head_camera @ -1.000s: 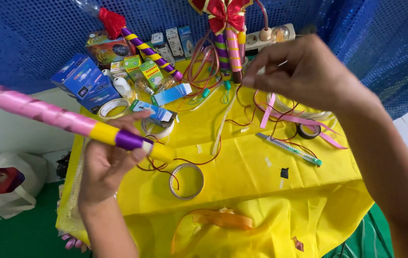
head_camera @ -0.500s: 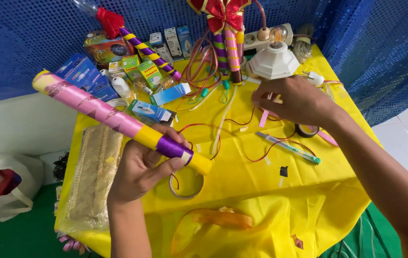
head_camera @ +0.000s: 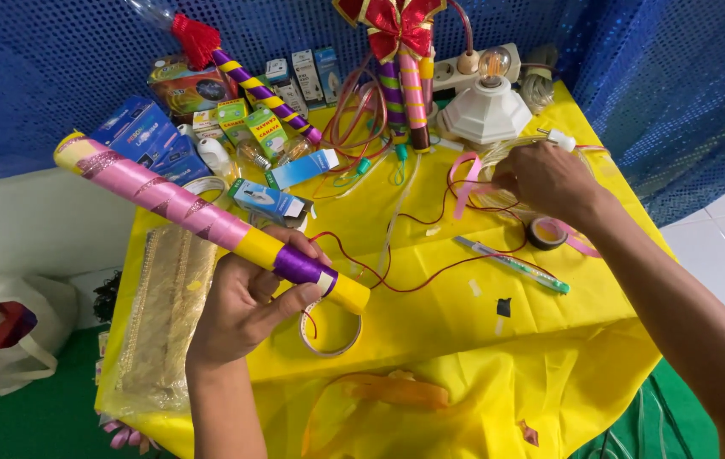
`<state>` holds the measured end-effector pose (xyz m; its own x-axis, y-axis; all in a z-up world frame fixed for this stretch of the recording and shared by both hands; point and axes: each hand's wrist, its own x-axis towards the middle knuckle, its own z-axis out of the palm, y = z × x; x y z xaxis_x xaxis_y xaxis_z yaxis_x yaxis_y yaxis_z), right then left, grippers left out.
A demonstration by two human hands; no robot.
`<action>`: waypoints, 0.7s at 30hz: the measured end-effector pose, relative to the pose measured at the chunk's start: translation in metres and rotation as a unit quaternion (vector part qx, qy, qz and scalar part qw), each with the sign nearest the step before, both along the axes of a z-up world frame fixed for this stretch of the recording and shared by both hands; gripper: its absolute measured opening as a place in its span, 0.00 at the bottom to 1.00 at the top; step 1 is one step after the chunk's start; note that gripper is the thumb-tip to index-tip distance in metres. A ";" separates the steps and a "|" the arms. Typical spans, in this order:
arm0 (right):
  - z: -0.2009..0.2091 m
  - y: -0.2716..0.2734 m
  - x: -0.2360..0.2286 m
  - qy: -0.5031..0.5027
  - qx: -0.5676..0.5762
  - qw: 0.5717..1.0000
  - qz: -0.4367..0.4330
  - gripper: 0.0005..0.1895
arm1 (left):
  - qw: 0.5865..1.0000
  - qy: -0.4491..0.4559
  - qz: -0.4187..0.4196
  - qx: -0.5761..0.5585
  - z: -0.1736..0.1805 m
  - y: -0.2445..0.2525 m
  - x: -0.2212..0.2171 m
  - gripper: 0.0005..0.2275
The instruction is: Attaching and tying a red string around a decorated cylindrical object as part of a handicraft task.
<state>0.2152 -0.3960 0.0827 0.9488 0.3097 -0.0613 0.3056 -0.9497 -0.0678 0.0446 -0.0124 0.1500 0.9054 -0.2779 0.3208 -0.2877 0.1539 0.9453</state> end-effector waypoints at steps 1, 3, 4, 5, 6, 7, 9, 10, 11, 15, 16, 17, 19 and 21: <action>0.000 -0.001 0.004 -0.042 0.022 0.999 0.015 0.10 | 1.000 -0.002 0.002 -0.001 -0.001 0.000 0.001 0.12; 0.005 0.004 0.003 -0.065 0.016 0.998 0.016 0.10 | 1.000 0.001 0.004 0.000 -0.001 0.000 0.001 0.12; 0.007 0.007 0.002 -0.086 0.008 0.996 0.019 0.10 | 1.000 0.005 0.007 0.002 -0.001 0.001 0.000 0.12; 0.007 0.006 0.003 -0.086 0.009 0.996 0.019 0.10 | 1.000 0.005 0.007 0.002 0.000 0.000 -0.001 0.12; 0.007 0.006 0.005 -0.082 0.025 0.996 0.025 0.12 | 1.000 0.010 0.008 -0.001 0.000 0.000 -0.001 0.13; 0.008 0.005 0.007 -0.077 0.041 0.996 0.032 0.14 | 1.000 0.015 0.008 -0.003 0.000 0.000 -0.001 0.13; 0.009 0.001 0.008 -0.090 0.043 0.994 0.037 0.13 | 1.000 0.012 0.007 -0.003 0.001 0.002 -0.001 0.12; 0.009 -0.001 0.008 -0.104 0.043 0.993 0.040 0.12 | 1.000 0.008 0.005 -0.003 0.001 0.003 -0.002 0.12; 0.009 -0.002 0.008 -0.103 0.043 0.993 0.040 0.12 | 1.000 0.009 0.005 -0.004 0.001 0.002 -0.002 0.12; 0.001 -0.011 0.010 -0.064 -0.032 0.997 -0.024 0.09 | 1.000 0.010 0.008 0.004 0.003 0.001 -0.002 0.12; -0.003 -0.014 0.013 -0.066 -0.038 0.997 -0.027 0.10 | 1.000 0.007 0.010 0.007 0.004 0.001 -0.002 0.12; 0.010 -0.011 0.009 -0.067 -0.037 0.997 -0.026 0.10 | 1.000 0.006 0.011 0.007 0.003 0.001 -0.002 0.12; 0.034 -0.007 0.000 -0.039 0.100 0.994 -0.036 0.10 | 1.000 0.014 0.013 -0.003 0.001 0.002 -0.002 0.12; 0.051 -0.010 -0.008 -0.061 0.161 0.985 0.007 0.08 | 1.000 0.008 0.014 0.000 0.001 0.004 -0.001 0.12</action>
